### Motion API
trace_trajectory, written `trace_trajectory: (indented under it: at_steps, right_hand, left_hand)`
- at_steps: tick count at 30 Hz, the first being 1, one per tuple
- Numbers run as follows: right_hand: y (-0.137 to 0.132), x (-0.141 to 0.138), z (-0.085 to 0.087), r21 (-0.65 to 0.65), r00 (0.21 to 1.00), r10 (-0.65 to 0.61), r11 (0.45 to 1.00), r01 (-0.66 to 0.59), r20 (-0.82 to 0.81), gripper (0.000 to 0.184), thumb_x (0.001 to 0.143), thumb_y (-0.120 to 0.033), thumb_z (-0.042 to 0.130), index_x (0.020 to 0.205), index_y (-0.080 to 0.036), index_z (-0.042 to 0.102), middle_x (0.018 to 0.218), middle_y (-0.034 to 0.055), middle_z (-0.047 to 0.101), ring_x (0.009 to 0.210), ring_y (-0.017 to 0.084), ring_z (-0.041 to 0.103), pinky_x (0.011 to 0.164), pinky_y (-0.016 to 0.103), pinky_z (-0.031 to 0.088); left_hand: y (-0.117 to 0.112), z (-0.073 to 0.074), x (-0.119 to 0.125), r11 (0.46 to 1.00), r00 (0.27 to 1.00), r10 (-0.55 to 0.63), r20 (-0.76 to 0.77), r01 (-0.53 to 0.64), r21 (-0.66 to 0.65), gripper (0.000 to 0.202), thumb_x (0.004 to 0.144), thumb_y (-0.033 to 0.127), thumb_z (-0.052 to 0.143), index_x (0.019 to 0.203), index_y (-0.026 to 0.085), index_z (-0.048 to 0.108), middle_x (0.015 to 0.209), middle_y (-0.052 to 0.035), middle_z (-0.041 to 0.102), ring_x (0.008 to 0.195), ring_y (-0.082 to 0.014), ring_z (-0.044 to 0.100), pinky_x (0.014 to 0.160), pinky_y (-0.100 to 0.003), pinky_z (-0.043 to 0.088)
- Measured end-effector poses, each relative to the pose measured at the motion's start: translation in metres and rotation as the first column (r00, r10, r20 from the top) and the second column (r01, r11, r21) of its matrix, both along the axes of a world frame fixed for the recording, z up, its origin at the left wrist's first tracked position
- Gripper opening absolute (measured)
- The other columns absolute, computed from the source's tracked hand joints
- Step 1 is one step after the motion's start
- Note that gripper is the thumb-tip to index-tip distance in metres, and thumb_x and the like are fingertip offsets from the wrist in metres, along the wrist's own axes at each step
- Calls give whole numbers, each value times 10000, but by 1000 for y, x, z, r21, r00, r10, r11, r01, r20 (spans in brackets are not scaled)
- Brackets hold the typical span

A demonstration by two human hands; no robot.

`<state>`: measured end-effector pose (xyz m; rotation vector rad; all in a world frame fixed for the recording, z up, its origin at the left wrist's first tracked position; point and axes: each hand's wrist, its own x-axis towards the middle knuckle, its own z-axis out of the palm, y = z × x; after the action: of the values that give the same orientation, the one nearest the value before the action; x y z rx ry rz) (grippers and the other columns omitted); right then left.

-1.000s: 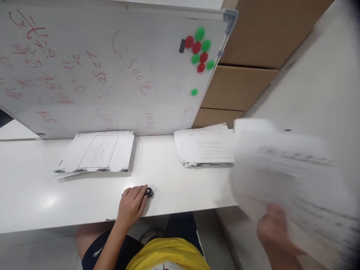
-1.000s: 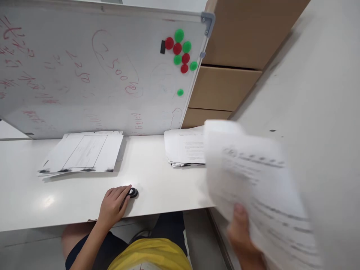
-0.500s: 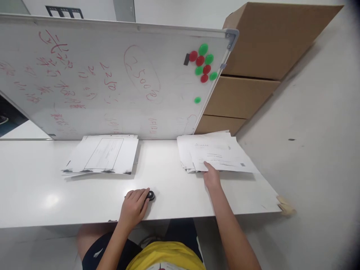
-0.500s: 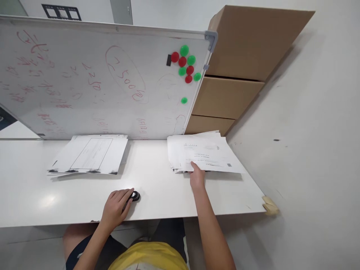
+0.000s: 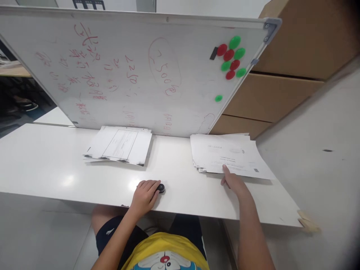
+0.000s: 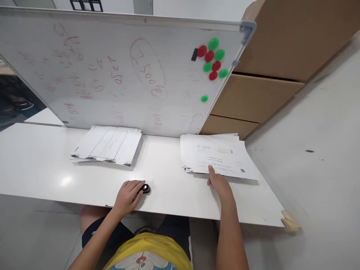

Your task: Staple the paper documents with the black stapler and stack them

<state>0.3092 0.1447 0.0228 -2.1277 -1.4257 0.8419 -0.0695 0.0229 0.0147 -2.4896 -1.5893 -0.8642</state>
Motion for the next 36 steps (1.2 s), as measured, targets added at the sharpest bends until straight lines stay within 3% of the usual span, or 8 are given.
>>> trace_trajectory:
  at_steps: [3, 7, 14, 21, 25, 29, 32, 36]
  right_hand:
    - [7, -7, -2, -121, 994, 60, 991, -49, 91, 734, 839, -708, 228, 398, -209, 536, 408, 64, 513, 431, 204, 487, 615, 410, 413]
    - [-16, -27, -7, 34, 993, -43, 999, 40, 110, 624, 803, -686, 376, 410, -226, 529, 408, 64, 527, 424, 194, 464, 607, 401, 402]
    - [-64, -99, 20, 73, 991, 121, 989, -125, 58, 508, 815, -603, 439, 476, -236, 535, 582, 84, 638, 565, 227, 554, 599, 338, 375]
    - [-47, -173, 14, 203, 906, 248, 961, -186, -344, 309, 751, -535, 566, 821, -254, 675, 714, 24, 686, 710, 244, 634, 662, 331, 428]
    - [-43, -216, 13, 122, 572, 150, 989, -87, -806, 504, 717, -545, 637, 1094, -210, 634, 983, 65, 711, 890, 250, 652, 728, 345, 478]
    - [-46, -224, 23, 71, 262, 101, 990, -121, -960, 394, 745, -462, 640, 1002, -165, 666, 1024, 82, 715, 965, 250, 633, 834, 352, 462]
    - [-49, -212, 23, 62, 295, 89, 993, -102, -951, 301, 670, -282, 652, 941, -154, 670, 968, 67, 728, 935, 259, 634, 824, 348, 462]
    - [-57, -196, 10, 46, 521, 56, 998, -34, -851, 473, 568, -164, 558, 1030, -149, 653, 920, 54, 735, 870, 274, 646, 769, 352, 472]
  left_hand:
    - [9, 11, -20, 980, 975, 200, 95, -197, -40, 310, 917, 269, 441, 1184, 188, 575, 1078, -97, 674, 1007, -230, 613, 849, -383, 486]
    - [40, 28, -80, 887, 887, 462, -19, -462, -23, 379, 879, 306, 448, 1201, 145, 570, 1132, -161, 644, 1049, -325, 581, 852, -479, 469]
    - [79, 28, -152, 920, 886, 389, -252, -386, 64, 489, 785, 190, 485, 1274, 166, 506, 1355, -167, 503, 1260, -383, 412, 988, -557, 328]
    - [55, 22, -124, 979, 956, 198, -216, -184, 84, 380, 737, -2, 421, 968, 209, 636, 941, -80, 677, 934, -250, 607, 814, -399, 447]
    - [32, 22, -83, 971, 978, 112, -173, -71, 227, 336, 815, 10, 410, 1004, 187, 625, 924, -77, 678, 883, -220, 609, 786, -375, 443]
    - [15, 24, -43, 967, 975, 19, -222, 39, 253, 258, 859, 45, 454, 1014, 177, 613, 956, -74, 675, 939, -220, 597, 831, -376, 424]
    - [9, 30, -28, 983, 963, -92, -255, 129, 131, 254, 869, 52, 455, 1022, 181, 611, 959, -72, 672, 951, -208, 594, 835, -366, 433]
    - [2, 44, -30, 951, 942, -304, -145, 291, -101, 283, 861, 164, 510, 1122, 230, 599, 1047, -77, 668, 1036, -220, 585, 871, -383, 457]
